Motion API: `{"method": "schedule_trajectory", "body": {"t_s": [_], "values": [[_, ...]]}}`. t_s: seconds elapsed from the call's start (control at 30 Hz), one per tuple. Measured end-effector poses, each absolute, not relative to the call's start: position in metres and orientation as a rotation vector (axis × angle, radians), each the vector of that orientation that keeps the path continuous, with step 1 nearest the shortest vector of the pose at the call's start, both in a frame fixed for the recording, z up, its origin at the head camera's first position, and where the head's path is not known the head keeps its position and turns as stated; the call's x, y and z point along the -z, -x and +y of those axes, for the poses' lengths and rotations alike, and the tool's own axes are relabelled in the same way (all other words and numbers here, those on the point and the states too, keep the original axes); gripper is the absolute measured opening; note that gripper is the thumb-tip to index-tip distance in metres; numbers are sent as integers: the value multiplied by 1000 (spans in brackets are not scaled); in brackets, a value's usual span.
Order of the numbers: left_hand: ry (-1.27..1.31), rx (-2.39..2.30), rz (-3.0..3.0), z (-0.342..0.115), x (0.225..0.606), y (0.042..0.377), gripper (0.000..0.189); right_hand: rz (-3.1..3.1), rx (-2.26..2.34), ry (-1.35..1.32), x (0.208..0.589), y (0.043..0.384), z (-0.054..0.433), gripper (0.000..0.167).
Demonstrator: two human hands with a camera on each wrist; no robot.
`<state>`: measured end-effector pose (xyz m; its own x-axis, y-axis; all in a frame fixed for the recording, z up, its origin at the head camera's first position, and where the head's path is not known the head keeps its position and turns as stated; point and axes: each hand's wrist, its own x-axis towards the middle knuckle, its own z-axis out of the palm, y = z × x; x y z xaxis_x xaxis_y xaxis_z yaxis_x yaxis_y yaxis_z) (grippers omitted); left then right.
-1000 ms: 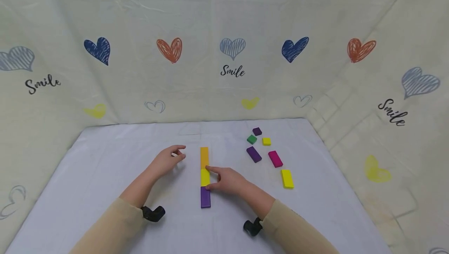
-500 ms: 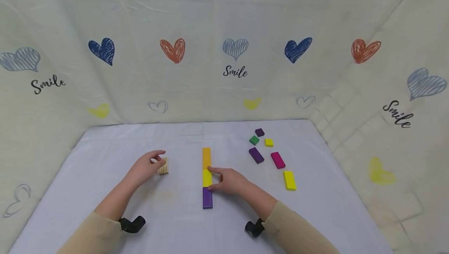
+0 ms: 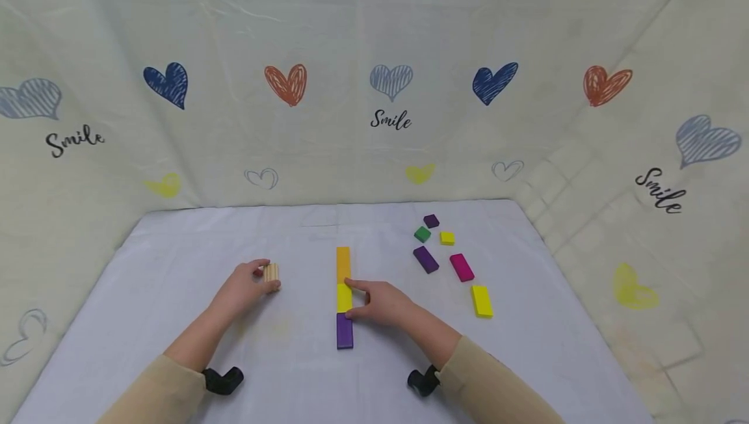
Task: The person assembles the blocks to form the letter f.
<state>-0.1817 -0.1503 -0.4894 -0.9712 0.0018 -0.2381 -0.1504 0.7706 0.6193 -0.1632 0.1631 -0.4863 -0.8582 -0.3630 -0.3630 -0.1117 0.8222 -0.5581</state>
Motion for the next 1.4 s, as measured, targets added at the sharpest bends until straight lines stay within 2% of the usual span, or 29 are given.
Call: {"method": "schedule_trajectory", "body": {"t_s": [0.37, 0.9, 1.4], "values": [[107, -921, 2765, -147, 490, 180, 72, 2527, 769, 359, 485, 162, 163, 75], [73, -921, 2780, -150, 491, 183, 60, 2536, 751, 347, 481, 162, 162, 75], [-119, -1002, 2874, -144, 480, 192, 57, 2534, 738, 354, 481, 163, 162, 75]]}}
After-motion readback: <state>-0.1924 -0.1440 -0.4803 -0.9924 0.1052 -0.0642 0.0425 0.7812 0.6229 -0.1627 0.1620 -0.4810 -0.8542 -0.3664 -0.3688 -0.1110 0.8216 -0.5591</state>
